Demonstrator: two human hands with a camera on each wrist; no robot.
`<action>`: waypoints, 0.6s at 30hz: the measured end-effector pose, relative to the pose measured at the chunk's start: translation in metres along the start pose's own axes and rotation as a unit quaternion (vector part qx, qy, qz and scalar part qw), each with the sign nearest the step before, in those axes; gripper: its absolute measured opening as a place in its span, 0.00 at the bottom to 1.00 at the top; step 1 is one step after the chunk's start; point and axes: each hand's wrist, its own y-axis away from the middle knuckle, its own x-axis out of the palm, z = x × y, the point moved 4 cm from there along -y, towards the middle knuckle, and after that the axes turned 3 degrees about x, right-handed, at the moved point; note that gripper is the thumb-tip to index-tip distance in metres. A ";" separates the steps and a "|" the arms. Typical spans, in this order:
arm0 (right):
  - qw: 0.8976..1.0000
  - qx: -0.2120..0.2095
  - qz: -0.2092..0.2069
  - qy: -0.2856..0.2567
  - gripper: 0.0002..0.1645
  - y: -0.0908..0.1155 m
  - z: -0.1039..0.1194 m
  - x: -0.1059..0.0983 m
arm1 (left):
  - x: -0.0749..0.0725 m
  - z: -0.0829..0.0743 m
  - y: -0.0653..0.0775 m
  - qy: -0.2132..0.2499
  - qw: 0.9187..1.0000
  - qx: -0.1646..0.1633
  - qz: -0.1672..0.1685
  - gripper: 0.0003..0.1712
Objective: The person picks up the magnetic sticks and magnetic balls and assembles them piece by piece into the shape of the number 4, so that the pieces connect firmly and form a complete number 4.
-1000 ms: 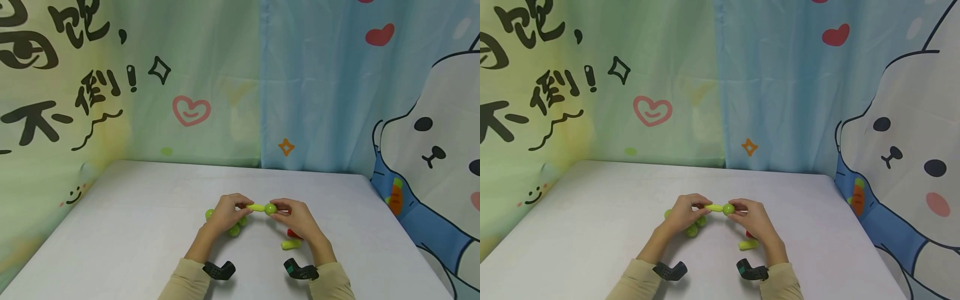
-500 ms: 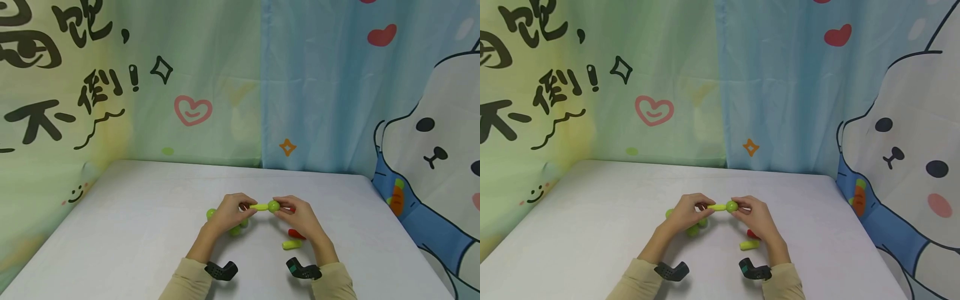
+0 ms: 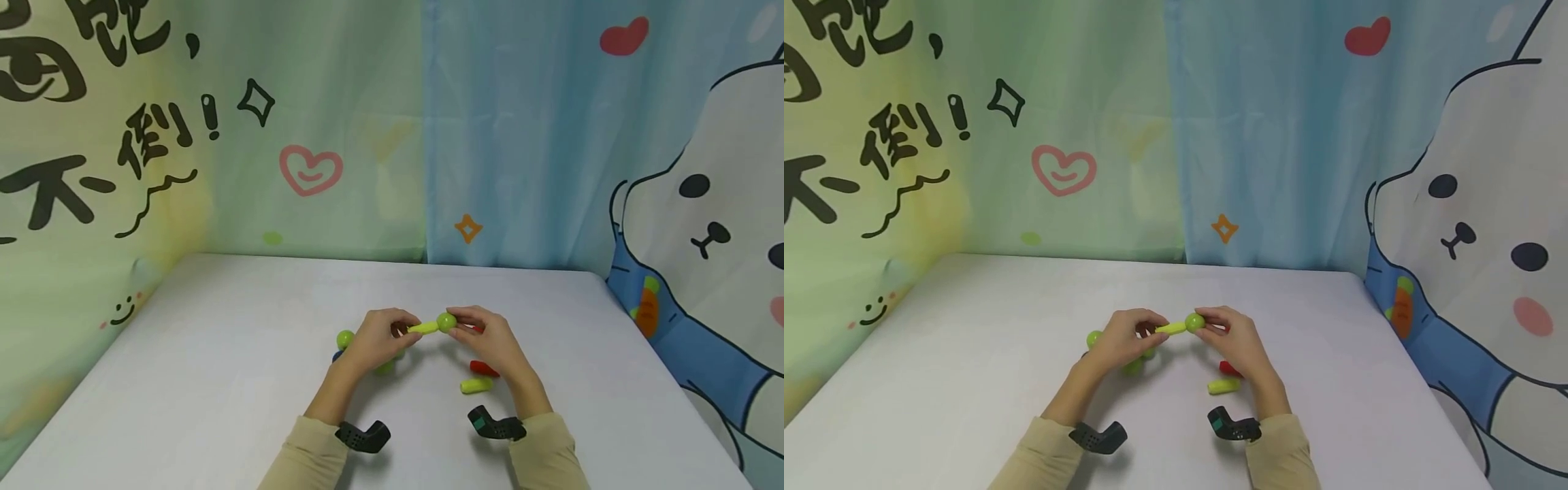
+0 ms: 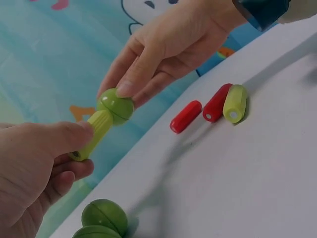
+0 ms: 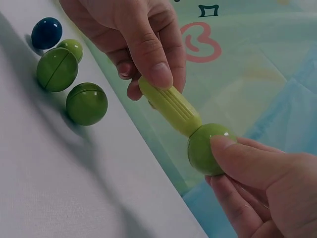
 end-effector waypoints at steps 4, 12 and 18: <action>1.000 0.005 -0.005 -0.001 0.25 -0.001 0.001 -0.001 | 0.001 0.000 0.000 0.006 1.000 -0.008 0.005 0.11; 1.000 0.006 -0.005 -0.003 0.26 -0.001 0.002 0.001 | 0.001 0.001 -0.001 -0.002 1.000 -0.012 0.003 0.11; 1.000 0.004 -0.007 0.008 0.26 0.000 0.000 0.002 | 0.003 0.002 -0.002 -0.010 1.000 -0.001 0.007 0.11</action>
